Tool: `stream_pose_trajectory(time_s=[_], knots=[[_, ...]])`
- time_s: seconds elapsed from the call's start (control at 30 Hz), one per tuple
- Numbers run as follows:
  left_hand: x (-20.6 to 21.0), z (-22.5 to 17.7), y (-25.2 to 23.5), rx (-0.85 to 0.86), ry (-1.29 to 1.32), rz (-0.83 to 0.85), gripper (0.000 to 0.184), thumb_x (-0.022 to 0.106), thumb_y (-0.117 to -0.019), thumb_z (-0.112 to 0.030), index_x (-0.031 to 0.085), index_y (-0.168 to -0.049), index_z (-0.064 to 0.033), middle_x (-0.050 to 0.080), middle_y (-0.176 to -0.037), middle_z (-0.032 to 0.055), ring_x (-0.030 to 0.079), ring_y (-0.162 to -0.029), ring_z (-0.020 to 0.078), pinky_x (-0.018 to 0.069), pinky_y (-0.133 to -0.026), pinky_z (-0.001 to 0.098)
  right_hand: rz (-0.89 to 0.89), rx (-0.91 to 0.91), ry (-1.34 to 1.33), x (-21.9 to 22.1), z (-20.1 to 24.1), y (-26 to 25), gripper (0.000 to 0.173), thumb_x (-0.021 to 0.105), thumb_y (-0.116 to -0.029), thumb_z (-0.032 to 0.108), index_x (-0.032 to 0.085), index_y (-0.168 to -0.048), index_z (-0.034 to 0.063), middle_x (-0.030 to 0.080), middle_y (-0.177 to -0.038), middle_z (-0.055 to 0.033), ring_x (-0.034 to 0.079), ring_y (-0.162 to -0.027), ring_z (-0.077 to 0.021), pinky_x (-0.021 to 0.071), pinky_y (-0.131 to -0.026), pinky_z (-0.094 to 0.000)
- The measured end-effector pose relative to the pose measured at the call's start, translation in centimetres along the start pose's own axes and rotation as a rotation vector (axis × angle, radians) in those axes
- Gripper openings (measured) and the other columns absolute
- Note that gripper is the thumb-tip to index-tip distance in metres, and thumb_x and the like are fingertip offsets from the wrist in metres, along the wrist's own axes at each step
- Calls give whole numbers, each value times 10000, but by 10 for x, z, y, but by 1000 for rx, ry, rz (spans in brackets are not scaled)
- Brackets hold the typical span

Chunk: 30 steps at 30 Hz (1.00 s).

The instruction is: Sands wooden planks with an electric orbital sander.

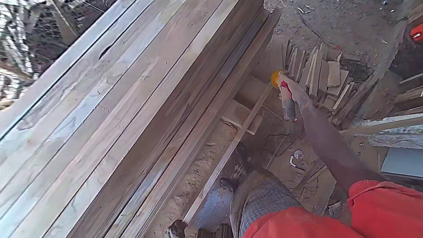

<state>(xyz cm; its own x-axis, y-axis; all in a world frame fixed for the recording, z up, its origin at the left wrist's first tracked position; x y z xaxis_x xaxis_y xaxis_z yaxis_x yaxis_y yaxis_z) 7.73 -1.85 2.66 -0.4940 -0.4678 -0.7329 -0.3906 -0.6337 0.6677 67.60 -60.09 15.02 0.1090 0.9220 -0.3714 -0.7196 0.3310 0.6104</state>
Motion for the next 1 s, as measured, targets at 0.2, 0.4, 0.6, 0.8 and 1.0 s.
stream_pose_trajectory(time_s=[0.2, 0.4, 0.6, 0.8, 1.0], knots=[[5, -129, 3, 97, 77, -45, 642, 247, -1107, -449, 729, -1131, -25, 715, -1178, 240, 674, -1158, 414, 515, -925, 637, 136, -16, 161, 22, -16, 36, 667, 637, -863, 727, 658, -1246, 181, 685, -966, -98, 676, -763, -234, 593, -667, -465], [-29, -240, 34, 770, 301, -178, 594, 424, -1003, -623, 685, -1305, -184, 733, -1227, 55, 664, -1204, 261, 506, -1030, 537, 281, 31, 352, 88, -67, 135, 676, 640, -825, 775, 693, -1117, 168, 676, -858, -41, 668, -704, -175, 592, -635, -390], [17, -69, 15, 632, 255, -374, 497, 588, -966, -549, 702, -1190, -121, 723, -1166, 95, 664, -1160, 288, 510, -1005, 521, 475, -51, 466, 164, -135, 246, 602, 656, -839, 736, 686, -1003, 158, 653, -807, -31, 647, -666, -171, 574, -608, -388], [81, 199, 4, 366, 164, -436, 626, 612, -936, -615, 687, -1199, -52, 686, -1227, 187, 621, -1229, 368, 459, -1063, 577, 592, -126, 619, 245, -227, 379, 610, 647, -859, 725, 695, -1096, 166, 667, -816, -26, 640, -650, -145, 565, -605, -353], [114, 328, 1, 119, 89, -350, 815, 503, -949, -712, 601, -1332, 1, 590, -1398, 239, 518, -1369, 392, 332, -1169, 609, 814, -233, 845, 338, -318, 486, 641, 668, -809, 765, 711, -1052, 174, 674, -849, -26, 632, -702, -139, 557, -682, -385]])
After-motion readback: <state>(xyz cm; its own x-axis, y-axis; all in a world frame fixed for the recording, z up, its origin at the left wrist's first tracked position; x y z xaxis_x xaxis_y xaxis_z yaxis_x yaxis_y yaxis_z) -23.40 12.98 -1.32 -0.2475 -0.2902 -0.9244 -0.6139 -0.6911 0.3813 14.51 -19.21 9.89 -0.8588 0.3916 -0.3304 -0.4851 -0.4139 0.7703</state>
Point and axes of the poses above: each hand's wrist, its own y-axis away from the middle knuckle, its own x-axis out of the palm, z = x × y, the point moved 1 cm from there along -y, towards the middle knuckle
